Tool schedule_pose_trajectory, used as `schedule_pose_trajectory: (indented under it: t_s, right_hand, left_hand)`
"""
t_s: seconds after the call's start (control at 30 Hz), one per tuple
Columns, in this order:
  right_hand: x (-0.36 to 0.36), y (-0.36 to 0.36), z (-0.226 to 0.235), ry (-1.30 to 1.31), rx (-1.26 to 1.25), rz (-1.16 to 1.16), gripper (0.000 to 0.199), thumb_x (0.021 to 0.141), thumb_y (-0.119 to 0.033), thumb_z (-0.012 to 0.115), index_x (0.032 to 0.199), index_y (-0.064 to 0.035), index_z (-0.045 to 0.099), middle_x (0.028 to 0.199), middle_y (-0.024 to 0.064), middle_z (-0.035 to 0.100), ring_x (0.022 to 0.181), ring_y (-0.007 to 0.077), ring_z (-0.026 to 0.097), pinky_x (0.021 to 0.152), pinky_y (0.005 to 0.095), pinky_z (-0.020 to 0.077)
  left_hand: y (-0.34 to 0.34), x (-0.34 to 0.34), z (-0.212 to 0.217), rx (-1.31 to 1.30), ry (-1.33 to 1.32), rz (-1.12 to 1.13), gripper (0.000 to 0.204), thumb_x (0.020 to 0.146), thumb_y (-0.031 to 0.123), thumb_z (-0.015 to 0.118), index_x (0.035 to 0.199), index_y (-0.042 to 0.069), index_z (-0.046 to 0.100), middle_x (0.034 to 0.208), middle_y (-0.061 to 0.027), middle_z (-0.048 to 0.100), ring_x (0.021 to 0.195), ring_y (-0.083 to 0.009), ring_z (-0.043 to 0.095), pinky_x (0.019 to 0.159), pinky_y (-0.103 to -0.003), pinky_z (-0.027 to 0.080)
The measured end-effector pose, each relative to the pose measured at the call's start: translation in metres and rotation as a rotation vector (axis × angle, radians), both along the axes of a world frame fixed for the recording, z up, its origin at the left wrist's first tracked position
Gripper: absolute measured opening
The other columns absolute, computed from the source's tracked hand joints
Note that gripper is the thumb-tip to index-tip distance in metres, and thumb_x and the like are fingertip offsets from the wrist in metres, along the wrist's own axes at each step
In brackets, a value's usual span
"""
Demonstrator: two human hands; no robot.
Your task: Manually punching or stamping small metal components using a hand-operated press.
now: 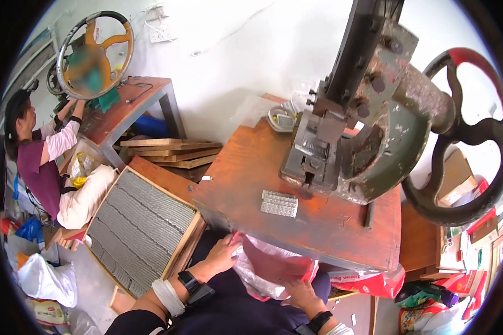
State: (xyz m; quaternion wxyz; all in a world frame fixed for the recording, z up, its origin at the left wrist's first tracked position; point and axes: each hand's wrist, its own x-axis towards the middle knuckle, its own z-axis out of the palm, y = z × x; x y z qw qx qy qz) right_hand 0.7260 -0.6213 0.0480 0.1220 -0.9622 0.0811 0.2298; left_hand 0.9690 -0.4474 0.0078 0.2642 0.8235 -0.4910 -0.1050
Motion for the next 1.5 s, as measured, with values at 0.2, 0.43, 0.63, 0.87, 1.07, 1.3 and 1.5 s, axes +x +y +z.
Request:
schedule_pose_trajectory:
  t_s: [0.2,0.43,0.63,0.87,1.07,1.3,1.5]
  right_hand:
    - [0.051,-0.009,0.117,-0.732,0.421,-0.092,0.026,0.066,-0.003,0.066,0.092,-0.0031,0.060,0.088,0.0130,0.062,0.083,0.0309,0.060,0.074,0.0374,0.0463]
    - [0.134,-0.023,0.146,-0.872,-0.047,-0.130,0.060,0.065,0.002,0.059,0.123,-0.0016,0.042,0.129,0.0197,0.037,0.121,0.0368,0.034,0.100,0.0407,0.0280]
    - [0.129,-0.047,0.111,-0.919,-0.015,-0.094,0.050,0.076,-0.013,0.054,0.122,0.0029,0.042,0.128,0.0201,0.040,0.124,0.0373,0.031,0.102,0.0445,0.0240]
    - [0.136,-0.057,0.103,-0.886,-0.073,-0.068,0.038,0.082,-0.013,0.050,0.116,0.0030,0.048,0.124,0.0187,0.045,0.119,0.0349,0.037,0.100,0.0434,0.0267]
    - [0.137,-0.063,0.100,-0.937,-0.130,-0.066,0.031,0.084,-0.013,0.051,0.110,0.0038,0.053,0.118,0.0184,0.049,0.112,0.0339,0.044,0.095,0.0416,0.0339]
    - [0.130,-0.070,0.094,-0.940,-0.106,-0.106,0.027,0.086,-0.009,0.049,0.108,0.0066,0.052,0.113,0.0187,0.053,0.102,0.0292,0.053,0.088,0.0366,0.0411]
    - [0.130,-0.075,0.089,-0.918,-0.028,-0.169,0.027,0.087,-0.008,0.048,0.109,0.0071,0.051,0.108,0.0192,0.054,0.098,0.0288,0.055,0.086,0.0351,0.0430]
  left_hand:
    - [0.019,0.020,0.097,-0.557,-0.194,0.171,0.017,0.065,0.003,0.061,0.081,0.002,0.058,0.078,-0.0116,0.056,0.070,-0.0291,0.054,0.063,-0.038,0.044]
    - [0.065,0.031,0.125,-0.585,-0.293,0.237,0.017,0.065,0.004,0.059,0.082,0.003,0.057,0.071,-0.0086,0.050,0.068,-0.0270,0.051,0.061,-0.037,0.042]
    - [0.269,0.020,0.062,-0.169,-0.321,1.066,0.022,0.067,0.008,0.059,0.088,0.005,0.059,0.082,-0.0144,0.055,0.078,-0.0328,0.053,0.067,-0.041,0.043]
    - [0.389,0.030,0.038,0.000,-0.641,1.473,0.018,0.070,0.013,0.064,0.083,0.002,0.064,0.075,-0.0163,0.061,0.076,-0.0319,0.058,0.072,-0.039,0.045]
    - [0.396,0.054,0.011,-0.038,-0.363,1.446,0.027,0.071,0.015,0.063,0.095,0.003,0.060,0.093,-0.0170,0.058,0.088,-0.0350,0.053,0.078,-0.041,0.043]
    - [0.427,0.092,0.044,0.009,-0.044,1.690,0.025,0.072,0.022,0.065,0.086,0.001,0.063,0.086,-0.0193,0.060,0.077,-0.0339,0.057,0.070,-0.038,0.045]
    - [0.445,0.097,0.048,0.416,-0.626,0.770,0.028,0.072,0.011,0.055,0.100,0.010,0.060,0.105,-0.0050,0.058,0.105,-0.0256,0.049,0.085,-0.037,0.040]
